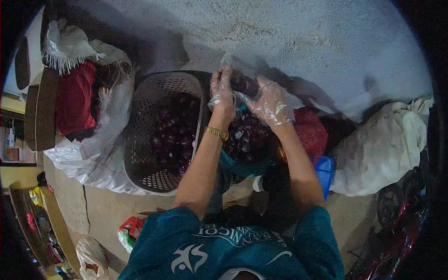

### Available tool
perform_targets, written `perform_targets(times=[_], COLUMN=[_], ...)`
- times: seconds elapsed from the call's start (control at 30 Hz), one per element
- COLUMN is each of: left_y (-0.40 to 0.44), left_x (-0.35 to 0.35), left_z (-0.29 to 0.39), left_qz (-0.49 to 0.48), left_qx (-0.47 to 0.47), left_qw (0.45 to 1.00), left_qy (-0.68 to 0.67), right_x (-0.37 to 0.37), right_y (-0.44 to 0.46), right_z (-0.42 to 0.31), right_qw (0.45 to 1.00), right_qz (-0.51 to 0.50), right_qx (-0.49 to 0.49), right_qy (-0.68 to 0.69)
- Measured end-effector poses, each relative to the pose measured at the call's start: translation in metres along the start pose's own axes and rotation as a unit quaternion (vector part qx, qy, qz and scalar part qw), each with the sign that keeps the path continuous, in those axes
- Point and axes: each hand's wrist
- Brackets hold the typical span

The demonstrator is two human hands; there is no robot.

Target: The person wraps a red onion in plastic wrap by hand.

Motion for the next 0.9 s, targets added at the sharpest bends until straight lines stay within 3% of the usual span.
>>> perform_targets(times=[0.27, 0.63, 0.7, 0.73, 0.8, 0.9], left_y=[0.007, 0.008, 0.002, 0.003, 0.007, 0.013], left_x=[-0.006, -0.007, -0.005, -0.005, -0.007, -0.007], left_z=[-0.004, -0.007, -0.011, -0.009, -0.003, -0.009], left_qz=[-0.037, -0.085, -0.088, -0.089, -0.078, 0.0], left_qx=[0.01, 0.045, 0.198, 0.197, 0.043, 0.015], left_qw=[0.999, 0.995, 0.974, 0.974, 0.996, 0.999], left_qy=[-0.004, -0.018, 0.065, 0.066, -0.016, -0.04], right_x=[0.014, 0.01, 0.013, 0.014, 0.014, 0.008], right_y=[0.001, 0.0, 0.0, 0.0, 0.0, -0.002], right_z=[0.008, 0.008, 0.009, 0.009, 0.007, 0.003], right_qw=[0.997, 1.0, 0.999, 0.999, 0.999, 0.999], right_qz=[0.068, 0.019, 0.031, 0.031, 0.032, 0.05], right_qx=[-0.035, -0.011, -0.016, -0.009, -0.002, 0.003], right_qy=[-0.016, -0.012, -0.001, -0.006, -0.012, -0.018])
Point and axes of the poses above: each hand's wrist, its own y-axis towards the middle knuckle, its own x-axis out of the palm, z = x × y, and after that the axes turned 11 degrees about -y, right-handed
